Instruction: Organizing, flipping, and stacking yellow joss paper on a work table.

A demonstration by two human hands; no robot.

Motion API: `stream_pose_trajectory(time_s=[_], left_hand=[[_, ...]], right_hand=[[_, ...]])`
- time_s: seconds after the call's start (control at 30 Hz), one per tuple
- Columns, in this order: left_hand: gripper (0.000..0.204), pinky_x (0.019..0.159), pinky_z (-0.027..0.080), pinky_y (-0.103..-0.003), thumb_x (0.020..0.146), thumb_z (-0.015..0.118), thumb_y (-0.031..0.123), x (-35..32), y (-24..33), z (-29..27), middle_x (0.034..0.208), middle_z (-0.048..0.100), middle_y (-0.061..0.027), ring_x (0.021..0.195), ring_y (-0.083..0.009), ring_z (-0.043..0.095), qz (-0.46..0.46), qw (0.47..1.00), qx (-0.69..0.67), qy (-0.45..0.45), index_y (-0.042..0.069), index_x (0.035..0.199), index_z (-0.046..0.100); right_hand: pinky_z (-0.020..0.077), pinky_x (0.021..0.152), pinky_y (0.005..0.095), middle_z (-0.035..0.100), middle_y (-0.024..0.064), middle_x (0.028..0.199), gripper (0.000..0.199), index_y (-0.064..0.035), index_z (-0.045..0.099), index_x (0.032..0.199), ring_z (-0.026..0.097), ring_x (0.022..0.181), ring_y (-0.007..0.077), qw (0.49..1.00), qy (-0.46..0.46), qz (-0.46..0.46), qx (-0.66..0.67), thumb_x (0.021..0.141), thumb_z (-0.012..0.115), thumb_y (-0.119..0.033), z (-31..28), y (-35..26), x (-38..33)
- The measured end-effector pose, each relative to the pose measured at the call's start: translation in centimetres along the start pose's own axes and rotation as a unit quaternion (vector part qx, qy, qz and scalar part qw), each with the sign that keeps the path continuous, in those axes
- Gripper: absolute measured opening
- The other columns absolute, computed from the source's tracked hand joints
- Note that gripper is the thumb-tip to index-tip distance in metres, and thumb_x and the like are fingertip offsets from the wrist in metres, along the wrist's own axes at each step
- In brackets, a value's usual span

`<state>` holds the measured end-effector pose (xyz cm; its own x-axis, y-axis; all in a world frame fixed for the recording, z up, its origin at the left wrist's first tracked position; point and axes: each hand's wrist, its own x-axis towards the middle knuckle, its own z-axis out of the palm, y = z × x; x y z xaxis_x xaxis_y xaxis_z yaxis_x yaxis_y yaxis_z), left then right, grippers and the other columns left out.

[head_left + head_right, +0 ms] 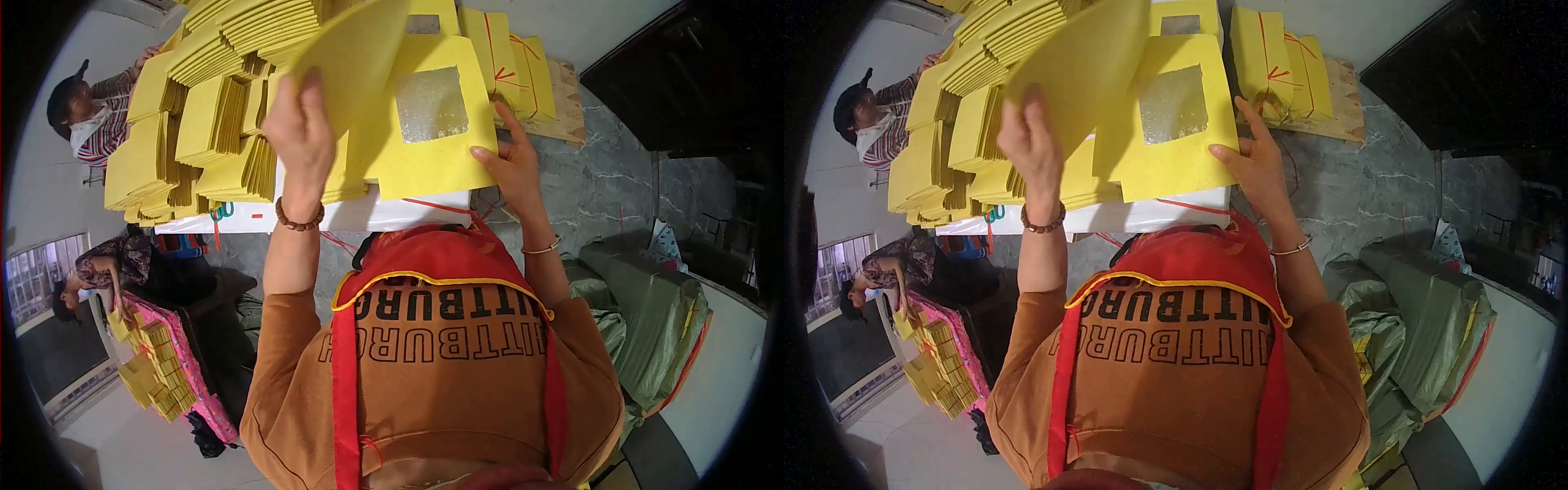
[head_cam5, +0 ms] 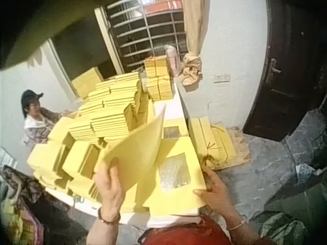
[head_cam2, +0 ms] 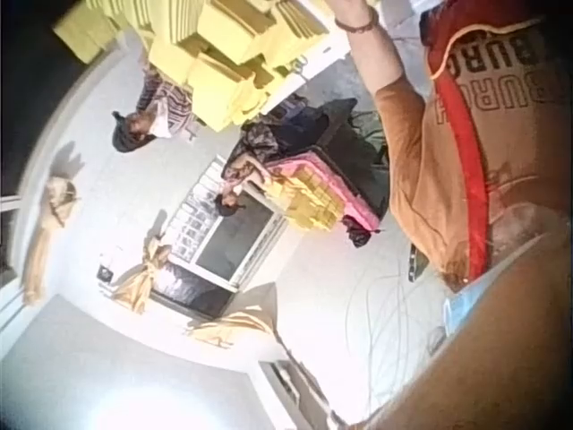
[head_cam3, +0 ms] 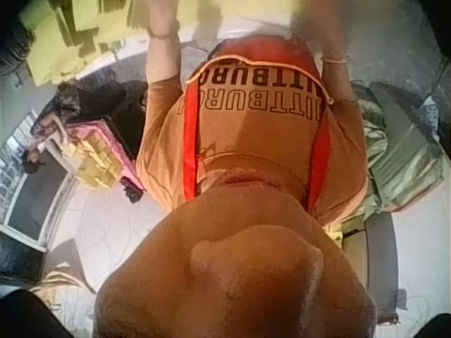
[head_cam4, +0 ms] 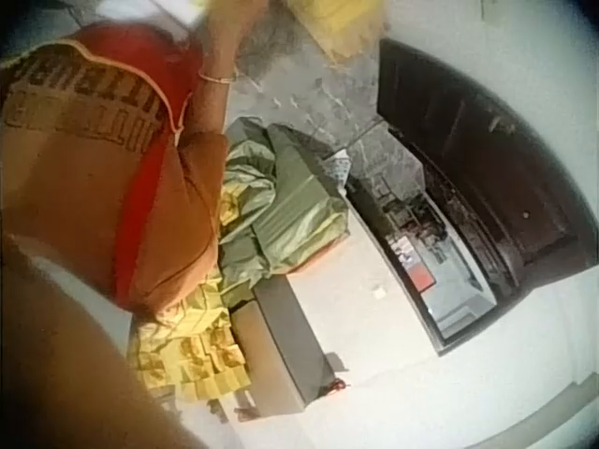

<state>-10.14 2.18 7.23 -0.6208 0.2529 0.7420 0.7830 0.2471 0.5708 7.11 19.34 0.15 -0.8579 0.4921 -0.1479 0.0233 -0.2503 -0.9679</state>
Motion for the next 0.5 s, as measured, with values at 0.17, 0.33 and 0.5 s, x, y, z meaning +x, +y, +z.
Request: stream_pose_trajectory(time_s=[0.17, 0.33, 0.5], left_hand=[[0.034, 0.054, 0.044, -0.033, 0.068, 0.054, -0.006, -2.6, 1.4, 2.1, 0.074, 0.056, -0.0124, 0.061, -0.0245, 0.053, 0.111, 0.985, 0.021, -0.129, 0.003, 0.1, 0.058], [0.049, 0.053, 0.044, -0.034, 0.057, 0.053, -0.011, -2.6, 0.8, 2.7, 0.072, 0.055, -0.0118, 0.061, -0.0246, 0.052, 0.207, 0.965, 0.053, -0.149, 0.0, 0.105, 0.057], [0.043, 0.052, 0.042, -0.032, 0.062, 0.055, -0.005, 0.3, 0.4, 1.4, 0.074, 0.056, -0.0089, 0.06, -0.0223, 0.05, 0.268, 0.955, 0.116, -0.046, -0.002, 0.105, 0.056]], right_hand=[[0.0485, 0.07, 0.0252, 0.063, 0.0144, 0.092, 0.062, -0.0039, 0.028, 0.133, 0.061, 0.081, 0.0144, 1.0, 0.016, -0.01, 0.017, 0.079, 0.058, -0.001, 0.7, -0.4, 0.3], [0.0483, 0.068, 0.0245, 0.063, 0.0117, 0.09, 0.05, -0.003, 0.039, 0.125, 0.061, 0.076, 0.0139, 0.997, 0.04, -0.028, 0.067, 0.08, 0.059, -0.002, 0.3, 0.1, 1.7], [0.0473, 0.07, 0.0243, 0.062, 0.0102, 0.094, 0.044, -0.0031, 0.043, 0.123, 0.059, 0.083, 0.0128, 0.994, 0.067, -0.025, 0.08, 0.082, 0.058, -0.004, -0.9, 2.3, 2.3]])
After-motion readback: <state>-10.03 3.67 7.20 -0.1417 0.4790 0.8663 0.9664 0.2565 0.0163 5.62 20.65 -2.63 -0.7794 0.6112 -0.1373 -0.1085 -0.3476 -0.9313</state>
